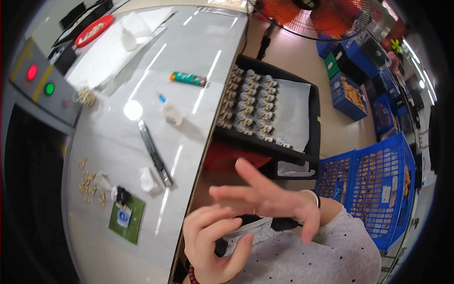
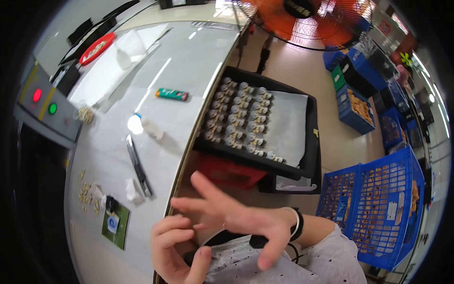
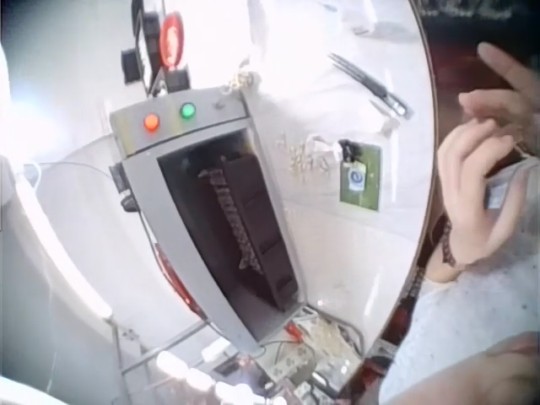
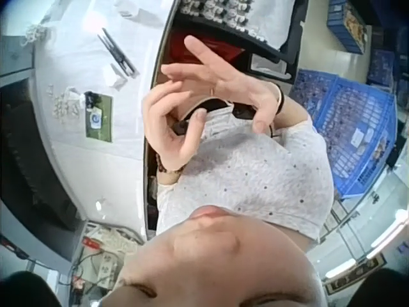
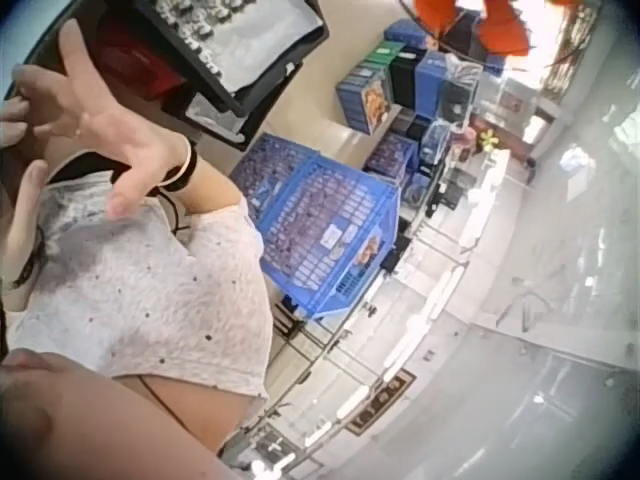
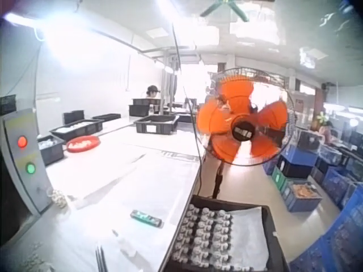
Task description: Applying glue and attaching small accessory parts to miniature figurines at an assembly workstation.
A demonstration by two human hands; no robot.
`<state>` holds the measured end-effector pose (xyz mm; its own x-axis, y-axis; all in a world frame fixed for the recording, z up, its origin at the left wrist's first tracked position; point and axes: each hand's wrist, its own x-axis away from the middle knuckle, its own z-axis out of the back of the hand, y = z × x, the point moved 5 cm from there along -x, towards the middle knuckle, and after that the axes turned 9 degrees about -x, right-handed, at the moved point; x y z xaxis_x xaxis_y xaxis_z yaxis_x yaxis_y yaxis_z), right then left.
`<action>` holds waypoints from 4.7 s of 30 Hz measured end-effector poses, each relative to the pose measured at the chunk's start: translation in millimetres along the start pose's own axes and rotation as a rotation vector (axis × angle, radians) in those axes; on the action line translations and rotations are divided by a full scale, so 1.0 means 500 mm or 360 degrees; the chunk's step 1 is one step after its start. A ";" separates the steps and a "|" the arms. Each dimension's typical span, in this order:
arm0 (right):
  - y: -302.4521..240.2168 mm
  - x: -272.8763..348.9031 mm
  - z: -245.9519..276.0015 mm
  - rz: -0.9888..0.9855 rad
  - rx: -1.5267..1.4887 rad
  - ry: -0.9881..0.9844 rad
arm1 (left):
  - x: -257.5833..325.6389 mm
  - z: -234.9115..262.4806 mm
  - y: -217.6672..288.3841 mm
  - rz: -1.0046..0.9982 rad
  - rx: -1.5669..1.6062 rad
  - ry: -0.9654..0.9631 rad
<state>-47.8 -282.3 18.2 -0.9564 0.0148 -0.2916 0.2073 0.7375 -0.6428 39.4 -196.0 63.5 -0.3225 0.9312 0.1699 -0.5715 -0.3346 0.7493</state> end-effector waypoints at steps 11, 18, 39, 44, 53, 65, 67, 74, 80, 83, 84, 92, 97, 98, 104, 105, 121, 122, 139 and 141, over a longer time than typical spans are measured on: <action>0.170 -0.076 -0.125 -0.0356 -0.0035 -0.0473 | 0.179 0.003 -0.120 -0.0388 0.0073 0.1688; 0.206 -0.096 -0.143 -0.0301 -0.0242 -0.0478 | 0.201 0.016 -0.140 -0.0351 0.0106 0.2003; 0.214 -0.103 -0.144 -0.0369 -0.0335 -0.0498 | 0.174 -0.007 -0.141 0.0057 0.0078 0.2683; 0.213 -0.099 -0.148 -0.0360 -0.0356 -0.0495 | 0.186 0.000 -0.141 0.0071 0.0108 0.2606; 0.209 -0.120 -0.162 -0.0141 -0.0362 -0.0557 | 0.173 -0.007 -0.141 0.0039 0.0014 0.2782; 0.192 -0.183 -0.186 0.0083 -0.0748 -0.0415 | 0.187 0.003 -0.150 0.0022 0.0091 0.2678; 0.188 -0.178 -0.187 0.0166 -0.0423 -0.0939 | 0.187 -0.005 -0.153 -0.0124 0.0025 0.2625; 0.184 -0.177 -0.186 0.0158 -0.0374 -0.0910 | 0.180 -0.002 -0.148 0.0125 0.0133 0.2787; 0.199 -0.144 -0.195 -0.0058 -0.0740 -0.0487 | 0.180 -0.010 -0.150 -0.0022 0.0065 0.2671; 0.198 -0.176 -0.181 -0.0087 -0.0601 -0.0413 | 0.171 0.010 -0.141 0.0008 0.0150 0.2744; 0.189 -0.180 -0.191 0.0107 -0.0279 -0.0852 | 0.171 0.010 -0.143 0.0090 0.0180 0.2854; 0.206 -0.167 -0.229 0.0182 -0.0752 -0.0339 | 0.193 -0.015 -0.157 -0.0130 0.0023 0.2511; 0.185 -0.177 -0.176 0.0169 -0.0358 -0.0925 | 0.186 -0.019 -0.166 -0.0176 0.0024 0.2564; 0.187 -0.175 -0.177 0.0143 -0.0351 -0.0912 | 0.188 -0.015 -0.164 -0.0122 0.0056 0.2578; 0.188 -0.176 -0.181 0.0129 -0.0291 -0.0913 | 0.165 0.006 -0.131 0.0155 0.0230 0.2839; 0.192 -0.174 -0.176 0.0114 -0.0300 -0.0918 | 0.164 0.006 -0.132 0.0356 0.0319 0.3045; 0.209 -0.116 -0.140 -0.0303 -0.0026 -0.0605 | 0.203 0.019 -0.189 -0.0232 0.0214 0.1684; 0.207 -0.112 -0.134 -0.0399 0.0192 -0.0527 | 0.202 0.026 -0.189 -0.0209 0.0256 0.1632; 0.212 -0.099 -0.125 -0.0577 0.0365 -0.0526 | 0.199 0.045 -0.191 -0.0183 0.0241 0.1451; 0.215 -0.100 -0.122 -0.0610 0.0310 -0.0445 | 0.200 0.042 -0.193 -0.0217 0.0179 0.1438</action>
<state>9.7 -162.8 6.9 -0.8851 -0.4331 -0.1704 -0.0877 0.5148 -0.8528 78.0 -67.6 21.7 -0.7516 0.4788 -0.4537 -0.5865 -0.1703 0.7919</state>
